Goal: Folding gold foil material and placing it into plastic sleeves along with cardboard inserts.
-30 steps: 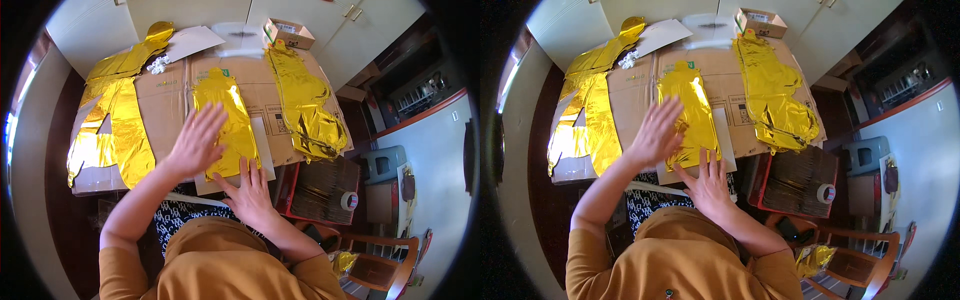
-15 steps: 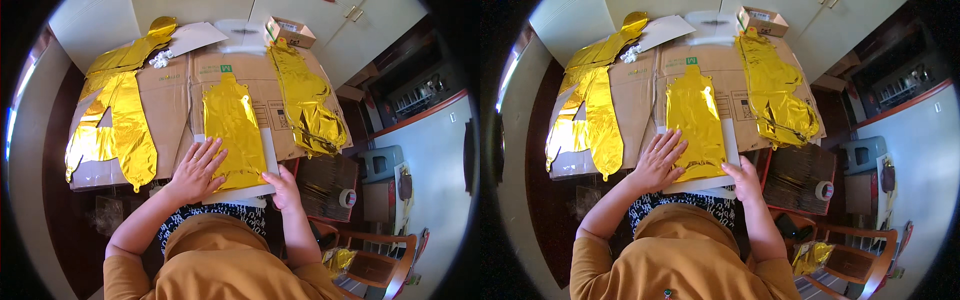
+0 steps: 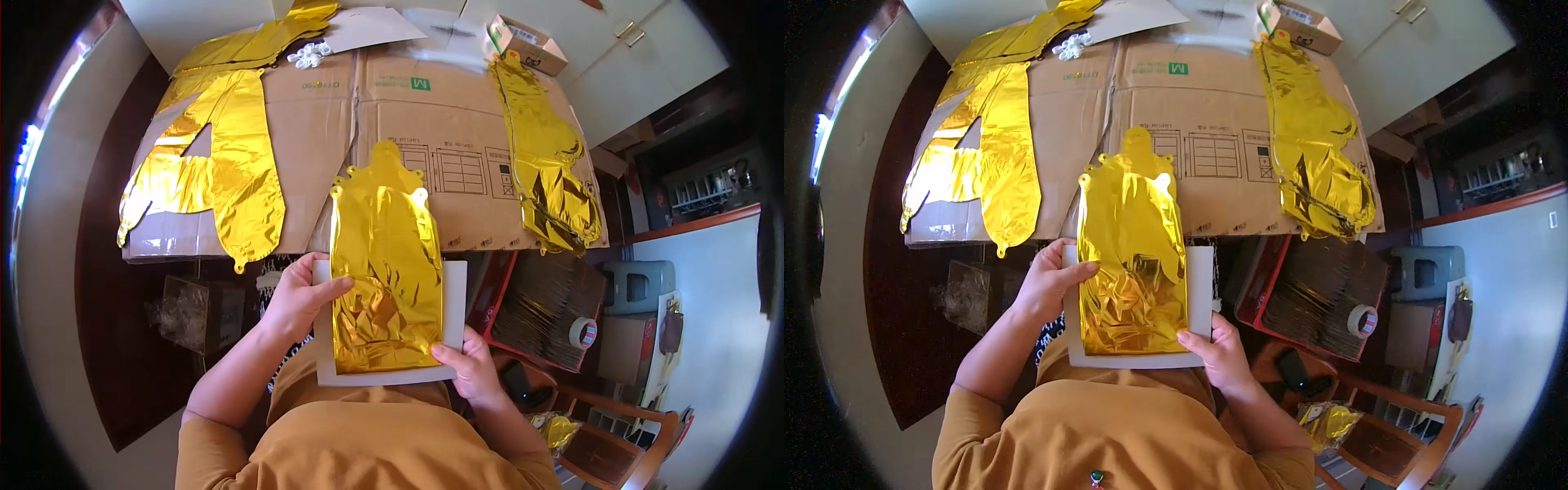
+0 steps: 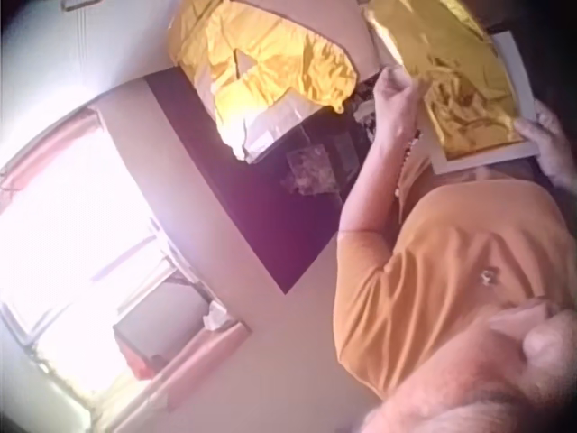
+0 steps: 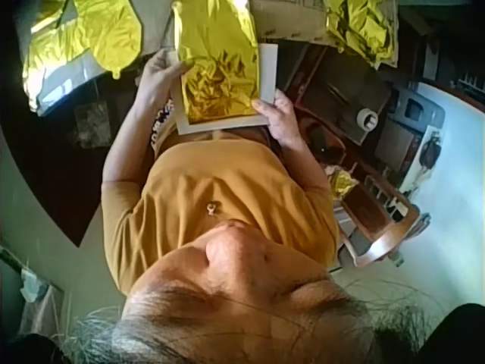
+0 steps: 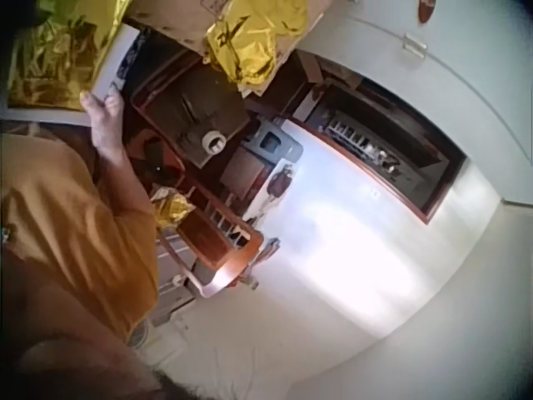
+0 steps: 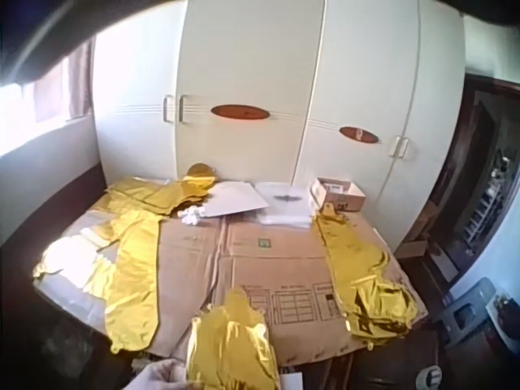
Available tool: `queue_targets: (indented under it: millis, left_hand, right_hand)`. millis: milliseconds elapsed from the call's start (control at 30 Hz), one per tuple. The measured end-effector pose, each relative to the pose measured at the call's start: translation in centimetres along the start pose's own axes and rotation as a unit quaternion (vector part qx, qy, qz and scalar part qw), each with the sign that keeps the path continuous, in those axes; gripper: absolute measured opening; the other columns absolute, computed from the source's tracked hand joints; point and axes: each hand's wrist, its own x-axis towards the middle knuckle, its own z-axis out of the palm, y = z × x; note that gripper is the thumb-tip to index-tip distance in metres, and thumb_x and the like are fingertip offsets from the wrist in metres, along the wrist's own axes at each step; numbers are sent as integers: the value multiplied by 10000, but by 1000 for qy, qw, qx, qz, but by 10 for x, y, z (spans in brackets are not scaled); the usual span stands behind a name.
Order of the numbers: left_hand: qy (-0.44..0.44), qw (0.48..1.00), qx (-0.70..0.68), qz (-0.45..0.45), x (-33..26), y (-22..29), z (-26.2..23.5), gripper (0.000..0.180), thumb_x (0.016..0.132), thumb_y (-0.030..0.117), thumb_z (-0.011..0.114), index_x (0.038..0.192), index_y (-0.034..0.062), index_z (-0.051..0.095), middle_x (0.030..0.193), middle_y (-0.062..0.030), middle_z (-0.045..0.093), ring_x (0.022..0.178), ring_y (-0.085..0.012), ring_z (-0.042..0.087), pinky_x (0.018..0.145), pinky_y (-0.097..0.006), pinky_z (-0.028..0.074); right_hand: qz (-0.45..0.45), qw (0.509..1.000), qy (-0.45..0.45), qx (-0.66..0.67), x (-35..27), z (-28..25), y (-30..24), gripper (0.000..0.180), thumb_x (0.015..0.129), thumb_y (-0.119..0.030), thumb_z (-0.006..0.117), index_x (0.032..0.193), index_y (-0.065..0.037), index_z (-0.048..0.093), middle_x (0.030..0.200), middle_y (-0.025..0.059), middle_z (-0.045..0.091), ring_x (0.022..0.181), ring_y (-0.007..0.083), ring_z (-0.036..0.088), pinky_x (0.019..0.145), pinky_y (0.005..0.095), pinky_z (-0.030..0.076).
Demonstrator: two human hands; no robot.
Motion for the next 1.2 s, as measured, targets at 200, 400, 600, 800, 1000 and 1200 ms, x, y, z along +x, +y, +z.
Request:
queue_targets:
  millis: [200, 400, 600, 800, 1000, 1200]
  left_hand:
    - [-30, 999, 11, 7, -9, -5, 4, 338, 844, -20, 782, 1103, 47, 576, 986, -54, 713, 854, -79, 672, 779, -236, 560]
    - [-54, 999, 6, -2, -19, 22, 11, 401, 814, -61, 775, 1146, 52, 582, 1003, -67, 715, 860, -111, 689, 786, -267, 570]
    - [-73, 965, 203, 149, -32, 35, 11, 671, 840, -82, 717, 1424, 61, 421, 1053, -60, 650, 915, -100, 647, 823, -225, 521]
    - [-93, 938, 316, 107, -50, 58, 14, 308, 831, -31, 775, 1123, -15, 681, 1026, -21, 691, 911, -34, 618, 797, -211, 523]
    - [-107, 933, 342, 18, -74, 80, 21, 205, 845, 66, 792, 1020, -11, 720, 913, -12, 709, 789, -26, 613, 678, -208, 504]
    - [-127, 916, 363, 114, -66, 64, 6, 172, 822, 83, 818, 836, -21, 682, 769, -14, 594, 707, -75, 527, 613, -247, 415]
  right_hand:
    - [-79, 994, -62, 52, 45, -12, -45, 451, 887, -110, 737, 1270, -10, 520, 1149, 83, 660, 1068, 137, 619, 979, 303, 476]
    - [-124, 991, -26, -39, 61, 10, -59, 475, 911, -30, 712, 1325, -5, 481, 1078, 85, 676, 967, 101, 634, 893, 254, 508]
    - [-208, 973, -48, -89, 53, 12, -57, 493, 923, -30, 704, 1382, -28, 525, 958, 37, 703, 910, 79, 640, 860, 230, 499]
    - [-176, 940, -34, -291, 31, 14, -84, 225, 912, -53, 719, 1134, -17, 715, 1000, 18, 736, 883, 53, 646, 811, 214, 498]
    - [-174, 930, -100, -307, 1, 21, -111, 173, 824, -52, 791, 986, -29, 735, 902, 28, 708, 840, 80, 643, 772, 233, 498]
    - [-144, 951, -103, -253, 3, 17, -105, 116, 850, -74, 793, 937, -17, 743, 868, 17, 701, 803, 74, 624, 747, 232, 492]
